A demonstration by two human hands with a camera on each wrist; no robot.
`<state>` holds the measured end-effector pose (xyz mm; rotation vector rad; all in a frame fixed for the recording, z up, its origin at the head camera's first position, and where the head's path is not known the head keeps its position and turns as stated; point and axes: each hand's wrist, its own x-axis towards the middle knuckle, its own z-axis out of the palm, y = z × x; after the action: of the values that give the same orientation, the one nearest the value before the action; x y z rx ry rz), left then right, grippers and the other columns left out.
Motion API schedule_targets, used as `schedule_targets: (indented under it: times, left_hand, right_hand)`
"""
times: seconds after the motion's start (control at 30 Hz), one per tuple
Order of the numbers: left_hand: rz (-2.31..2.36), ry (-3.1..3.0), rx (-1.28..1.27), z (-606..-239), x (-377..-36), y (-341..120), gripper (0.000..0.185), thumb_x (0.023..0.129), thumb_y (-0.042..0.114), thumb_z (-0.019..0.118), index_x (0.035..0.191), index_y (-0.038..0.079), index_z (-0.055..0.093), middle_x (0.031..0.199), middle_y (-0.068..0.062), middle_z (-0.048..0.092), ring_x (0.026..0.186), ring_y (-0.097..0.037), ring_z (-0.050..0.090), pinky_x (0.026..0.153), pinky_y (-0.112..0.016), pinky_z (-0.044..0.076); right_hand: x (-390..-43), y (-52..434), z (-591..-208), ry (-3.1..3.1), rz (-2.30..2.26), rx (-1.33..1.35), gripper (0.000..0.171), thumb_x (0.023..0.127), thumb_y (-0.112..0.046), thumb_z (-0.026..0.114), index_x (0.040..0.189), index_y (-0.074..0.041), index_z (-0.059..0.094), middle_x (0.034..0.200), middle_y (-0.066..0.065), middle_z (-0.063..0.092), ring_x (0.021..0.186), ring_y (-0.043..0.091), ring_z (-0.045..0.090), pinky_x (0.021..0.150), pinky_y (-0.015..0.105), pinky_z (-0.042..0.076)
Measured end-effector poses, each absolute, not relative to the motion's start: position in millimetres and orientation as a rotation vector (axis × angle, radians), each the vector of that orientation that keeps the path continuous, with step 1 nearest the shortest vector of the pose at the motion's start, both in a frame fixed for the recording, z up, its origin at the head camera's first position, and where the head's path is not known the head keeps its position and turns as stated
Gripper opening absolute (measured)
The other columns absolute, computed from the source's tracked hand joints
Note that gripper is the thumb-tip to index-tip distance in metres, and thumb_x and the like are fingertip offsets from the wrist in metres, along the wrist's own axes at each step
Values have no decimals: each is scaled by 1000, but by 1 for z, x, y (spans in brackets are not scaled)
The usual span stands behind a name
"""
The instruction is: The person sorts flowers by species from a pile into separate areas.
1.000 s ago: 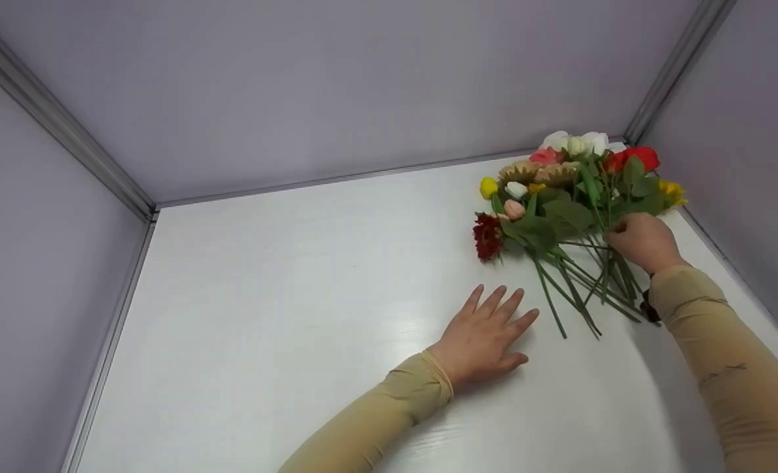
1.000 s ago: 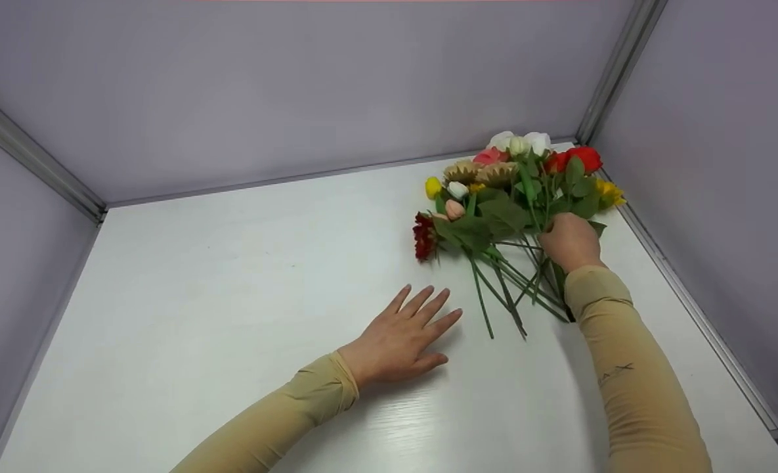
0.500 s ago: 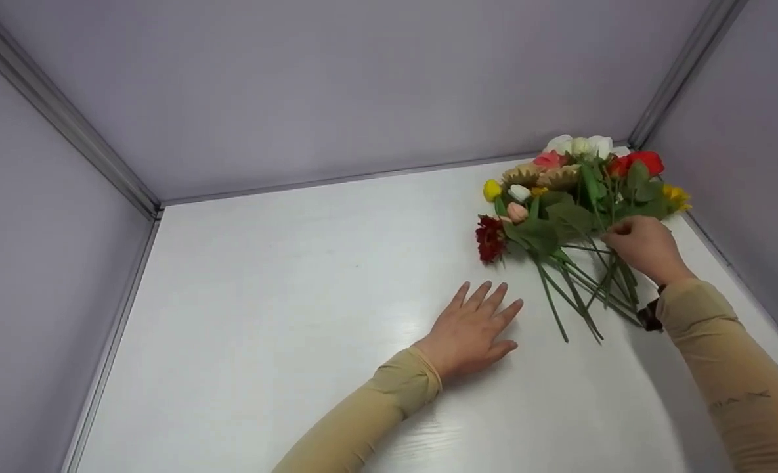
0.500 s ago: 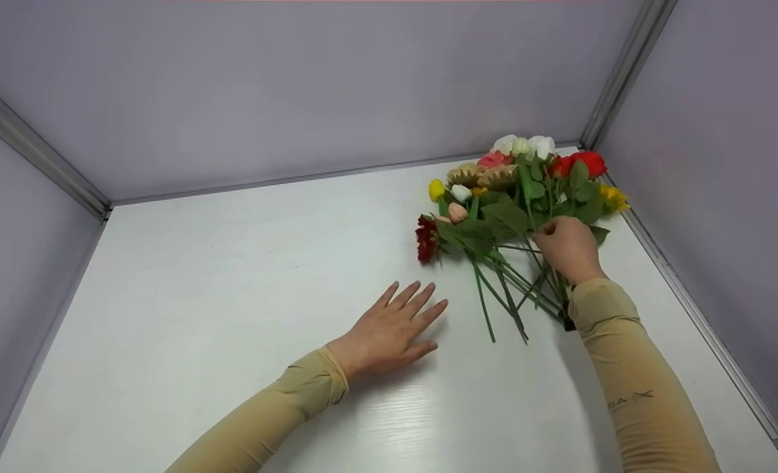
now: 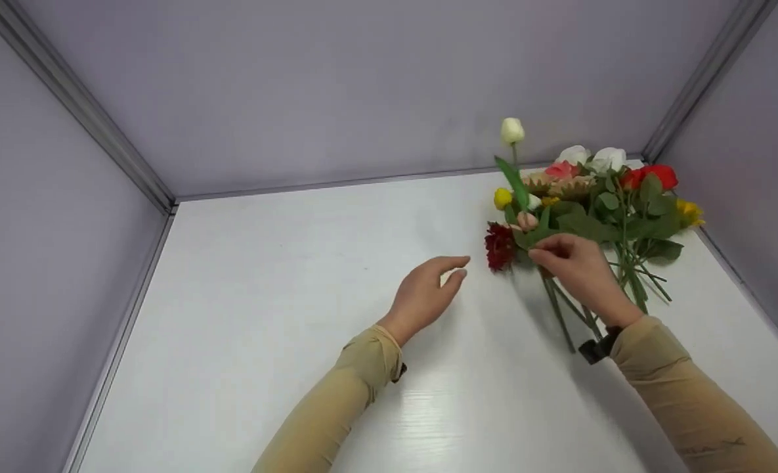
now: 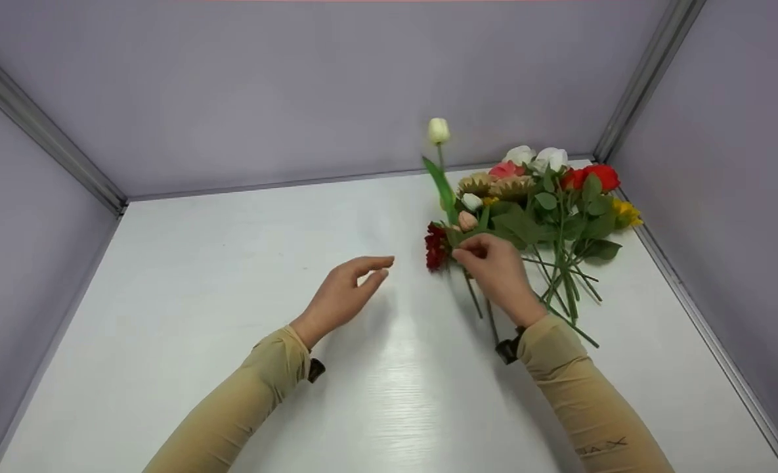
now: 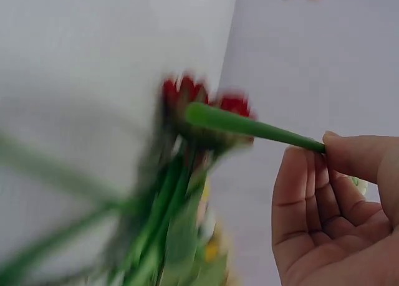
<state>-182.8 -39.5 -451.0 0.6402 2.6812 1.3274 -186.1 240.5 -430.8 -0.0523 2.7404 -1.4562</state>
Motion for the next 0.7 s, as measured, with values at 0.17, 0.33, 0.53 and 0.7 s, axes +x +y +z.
schedule_targets:
  times: [0.17,0.33,0.53,0.7]
  left_hand:
    - [1939,2315,330,-443,-194,-50,31,104,34,63,129,17,71,119,5,71,112,-13,65,96,-32,53]
    - [2221,2078,160,-444,-195,-68,31,100,29,70,123,9,71,111,-4,73,106,-25,69,91,-36,57]
    - [2277,2042,89,-449,-191,-90,34,97,20,73,122,-2,67,109,-10,73,100,-25,71,89,-38,59]
    - [2286,2046,58,-447,-192,-103,33,98,16,72,122,-5,66,111,-19,70,97,-25,71,87,-36,59]
  right_hand:
    - [-179,178,-440,2639,-1616,-199,26,98,-29,73,108,-6,73,97,15,72,81,24,68,72,35,59]
    - [-174,131,-450,2580,-1644,-353,13,97,-20,74,102,-8,74,90,12,72,76,22,68,69,35,59]
    - [-172,100,-455,2525,-1625,-378,10,97,-20,74,101,-11,74,88,6,72,76,21,68,69,35,58]
    - [-169,88,-460,2403,-1678,-378,15,97,-18,74,106,-6,73,93,13,72,79,22,69,71,34,60]
